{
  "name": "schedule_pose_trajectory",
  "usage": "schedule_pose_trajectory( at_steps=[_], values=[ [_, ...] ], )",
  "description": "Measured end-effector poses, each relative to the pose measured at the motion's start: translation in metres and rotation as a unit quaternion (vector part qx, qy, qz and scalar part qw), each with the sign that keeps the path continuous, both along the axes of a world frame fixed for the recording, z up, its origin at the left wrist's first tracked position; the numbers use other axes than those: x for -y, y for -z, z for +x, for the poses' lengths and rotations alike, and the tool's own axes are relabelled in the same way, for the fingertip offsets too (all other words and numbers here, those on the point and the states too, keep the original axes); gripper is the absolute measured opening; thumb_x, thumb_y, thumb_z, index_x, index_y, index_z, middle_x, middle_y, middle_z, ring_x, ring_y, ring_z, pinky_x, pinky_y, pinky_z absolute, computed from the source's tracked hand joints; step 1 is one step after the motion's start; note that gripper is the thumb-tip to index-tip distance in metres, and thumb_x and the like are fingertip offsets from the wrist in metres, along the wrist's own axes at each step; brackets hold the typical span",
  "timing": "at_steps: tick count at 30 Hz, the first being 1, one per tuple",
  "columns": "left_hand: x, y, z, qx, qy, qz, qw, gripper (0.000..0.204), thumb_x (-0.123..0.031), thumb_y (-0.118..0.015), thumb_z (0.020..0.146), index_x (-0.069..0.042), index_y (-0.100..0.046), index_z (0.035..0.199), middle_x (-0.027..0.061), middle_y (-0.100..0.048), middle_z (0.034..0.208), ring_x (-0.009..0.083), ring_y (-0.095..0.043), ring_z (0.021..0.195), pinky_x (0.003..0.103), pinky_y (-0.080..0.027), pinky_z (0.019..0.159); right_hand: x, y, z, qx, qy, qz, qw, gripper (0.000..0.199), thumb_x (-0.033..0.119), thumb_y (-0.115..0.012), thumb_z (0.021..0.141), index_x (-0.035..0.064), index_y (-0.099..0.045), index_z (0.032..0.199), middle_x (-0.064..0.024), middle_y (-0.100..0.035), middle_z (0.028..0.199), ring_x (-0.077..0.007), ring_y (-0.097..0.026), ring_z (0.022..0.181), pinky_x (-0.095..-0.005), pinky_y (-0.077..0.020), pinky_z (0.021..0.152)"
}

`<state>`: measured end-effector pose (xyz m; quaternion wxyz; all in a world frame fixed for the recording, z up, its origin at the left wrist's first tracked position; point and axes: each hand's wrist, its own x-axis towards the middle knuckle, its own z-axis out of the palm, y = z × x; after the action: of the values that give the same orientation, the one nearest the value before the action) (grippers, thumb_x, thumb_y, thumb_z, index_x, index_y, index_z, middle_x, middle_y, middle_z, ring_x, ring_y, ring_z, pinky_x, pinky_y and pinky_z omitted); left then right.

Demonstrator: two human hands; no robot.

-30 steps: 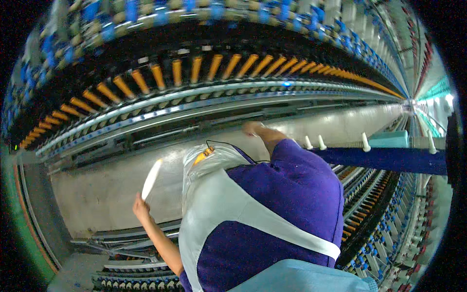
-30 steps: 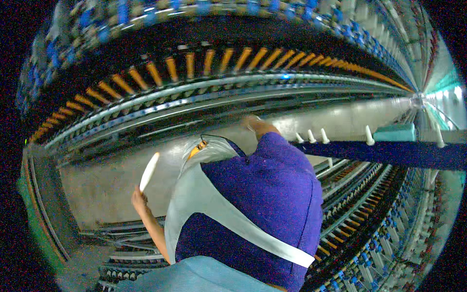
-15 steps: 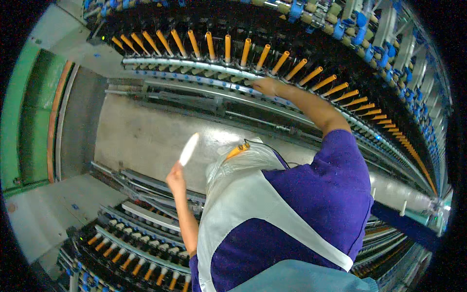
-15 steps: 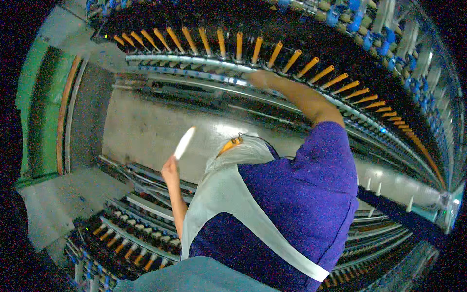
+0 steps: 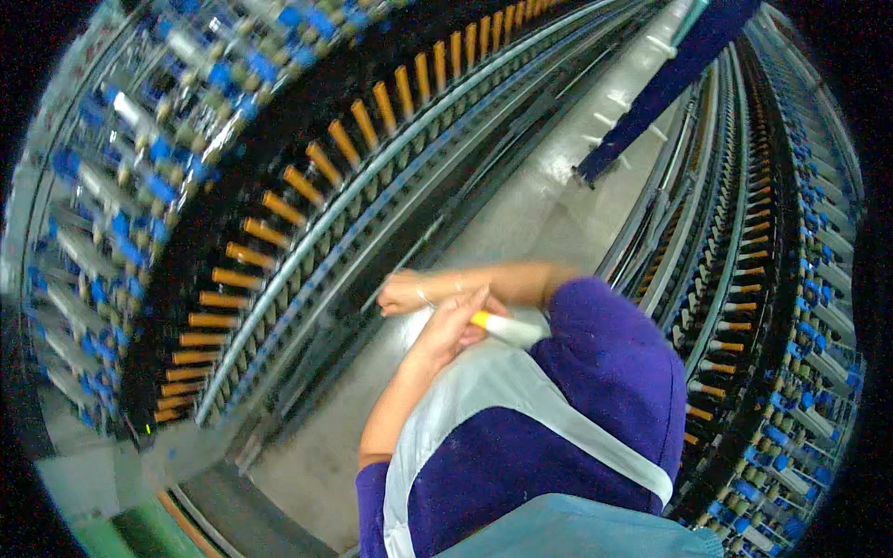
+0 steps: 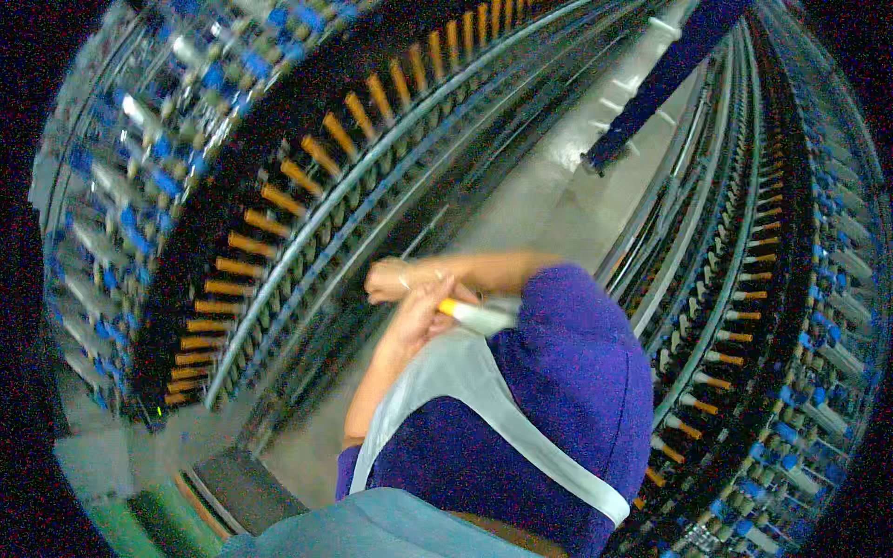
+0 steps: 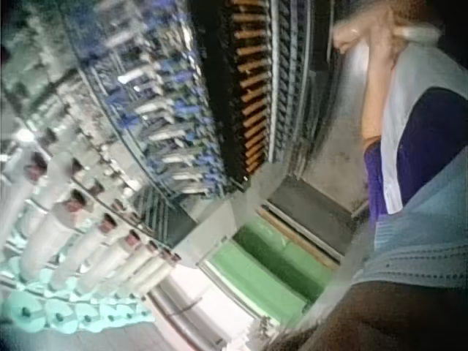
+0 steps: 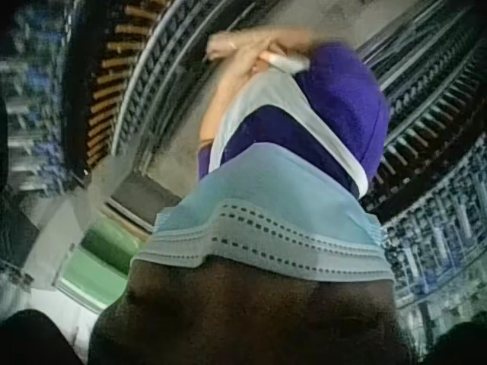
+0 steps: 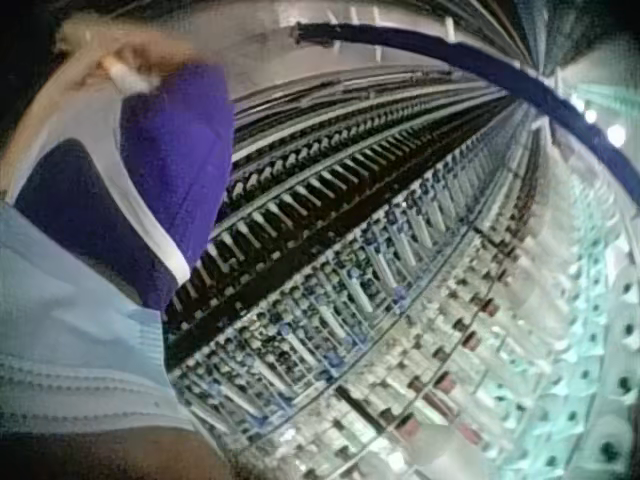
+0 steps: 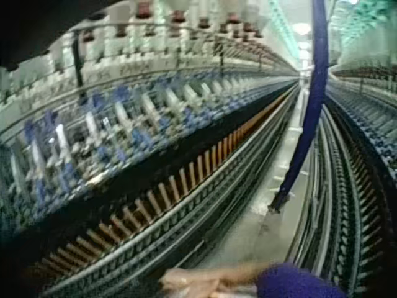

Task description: The person walks along a row of spinning machines and repeatedly threads white yarn through guides and onto orange spindles. They use a yellow tool to assist with threading and occasionally adjust the yarn path with both hands. The task continues across multiple machine stations without visible completion.

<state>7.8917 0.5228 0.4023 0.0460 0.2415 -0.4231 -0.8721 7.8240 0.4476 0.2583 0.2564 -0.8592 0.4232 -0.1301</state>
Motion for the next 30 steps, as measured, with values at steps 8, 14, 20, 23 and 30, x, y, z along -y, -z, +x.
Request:
schedule_pose_trajectory(
  at_steps=[8,14,20,23,30],
  values=[
    [0.039,0.110,-0.135,0.083,0.095,-0.041,0.991,0.066,-0.038,-0.056,0.089,-0.005,-0.028,0.139,0.0208,-0.050,0.124,0.0250,-0.063,0.091,0.029,-0.052,0.074,-0.094,0.112,-0.309,0.025,0.281,0.183,0.942,0.029,0.029,-0.056,0.084,0.0021,-0.064,0.091,-0.0192,-0.065,0.084,-0.0295,-0.061,0.070,-0.0404,-0.0480,0.067],
    [0.161,0.213,-0.256,0.301,0.170,-0.408,0.845,0.043,-0.040,-0.058,0.086,-0.001,-0.061,0.103,0.0101,-0.067,0.087,0.0185,-0.064,0.079,0.031,-0.052,0.068,-0.173,0.120,-0.484,0.379,0.654,0.178,0.630,0.024,0.021,-0.050,0.090,0.0020,-0.059,0.078,-0.0069,-0.061,0.064,-0.0160,-0.060,0.057,-0.0305,-0.0497,0.054],
    [0.229,0.280,-0.395,0.122,-0.153,0.125,0.973,0.038,-0.025,-0.046,0.095,0.001,-0.049,0.122,0.0149,-0.053,0.124,0.0291,-0.050,0.116,0.042,-0.044,0.095,-0.171,0.094,-0.546,0.224,0.721,0.193,0.626,0.029,0.029,-0.058,0.088,0.0024,-0.061,0.077,-0.0031,-0.057,0.058,-0.0122,-0.056,0.054,-0.0265,-0.0436,0.052],
    [0.271,0.306,-0.479,0.091,-0.228,0.157,0.957,0.044,-0.024,-0.047,0.094,0.002,-0.040,0.129,0.0154,-0.044,0.132,0.0295,-0.044,0.122,0.043,-0.043,0.097,-0.140,0.080,-0.585,0.302,0.707,0.164,0.618,0.024,0.025,-0.059,0.088,0.0025,-0.060,0.078,-0.0016,-0.057,0.061,-0.0107,-0.054,0.054,-0.0254,-0.0425,0.051],
    [0.385,0.370,-0.625,0.112,-0.374,0.167,0.905,0.038,-0.009,-0.054,0.087,-0.002,-0.044,0.123,0.0123,-0.048,0.123,0.0286,-0.045,0.116,0.041,-0.042,0.096,-0.051,0.062,-0.689,0.284,0.677,0.226,0.640,0.017,0.017,-0.057,0.089,0.0012,-0.061,0.084,-0.0032,-0.060,0.071,-0.0103,-0.055,0.059,-0.0242,-0.0433,0.050]
  ],
)
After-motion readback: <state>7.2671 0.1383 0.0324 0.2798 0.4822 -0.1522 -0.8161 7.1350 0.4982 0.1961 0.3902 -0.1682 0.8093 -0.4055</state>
